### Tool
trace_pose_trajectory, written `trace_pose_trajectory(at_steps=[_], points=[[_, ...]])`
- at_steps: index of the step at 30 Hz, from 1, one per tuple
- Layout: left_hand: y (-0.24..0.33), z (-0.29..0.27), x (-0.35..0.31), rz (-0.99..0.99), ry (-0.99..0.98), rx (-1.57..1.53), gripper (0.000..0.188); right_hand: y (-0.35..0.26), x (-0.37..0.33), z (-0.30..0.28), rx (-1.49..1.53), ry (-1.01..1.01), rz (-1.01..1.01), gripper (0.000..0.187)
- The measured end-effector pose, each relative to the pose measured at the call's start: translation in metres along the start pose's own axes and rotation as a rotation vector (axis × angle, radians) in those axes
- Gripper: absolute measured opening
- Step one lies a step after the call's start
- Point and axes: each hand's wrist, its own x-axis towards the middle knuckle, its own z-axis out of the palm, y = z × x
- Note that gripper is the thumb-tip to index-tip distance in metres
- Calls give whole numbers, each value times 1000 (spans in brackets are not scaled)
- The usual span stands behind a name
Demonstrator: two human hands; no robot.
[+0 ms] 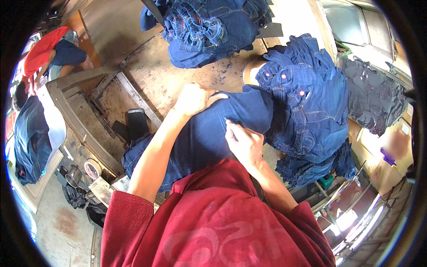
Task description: The person repeatedly picks up denim jeans from a pile, pulls out loose threads by hand, and places the jeans back on the pile. The process is repeated for multiple pairs of jeans.
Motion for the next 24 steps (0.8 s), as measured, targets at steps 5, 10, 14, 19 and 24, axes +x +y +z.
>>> trace_pose_trajectory(at_steps=[5, 10, 14, 19, 24], points=[[-1, 0, -3, -52, -110, 68, 53, -2, -7, 1, -154, -155, 39, 20], [-2, 0, -1, -32, -97, 41, 52, 3, -7, -2, -28, -62, 52, 20], [0, 0, 0, -17, -33, -16, 53, 3, -1, 0, -111, -144, 79, 17], [4, -5, 0, -75, -117, 124, 53, -3, -2, -13, -128, -240, 150, 15], [23, -38, 5, -193, -309, 106, 50, 33, -16, -39, 464, 169, 433, 21]])
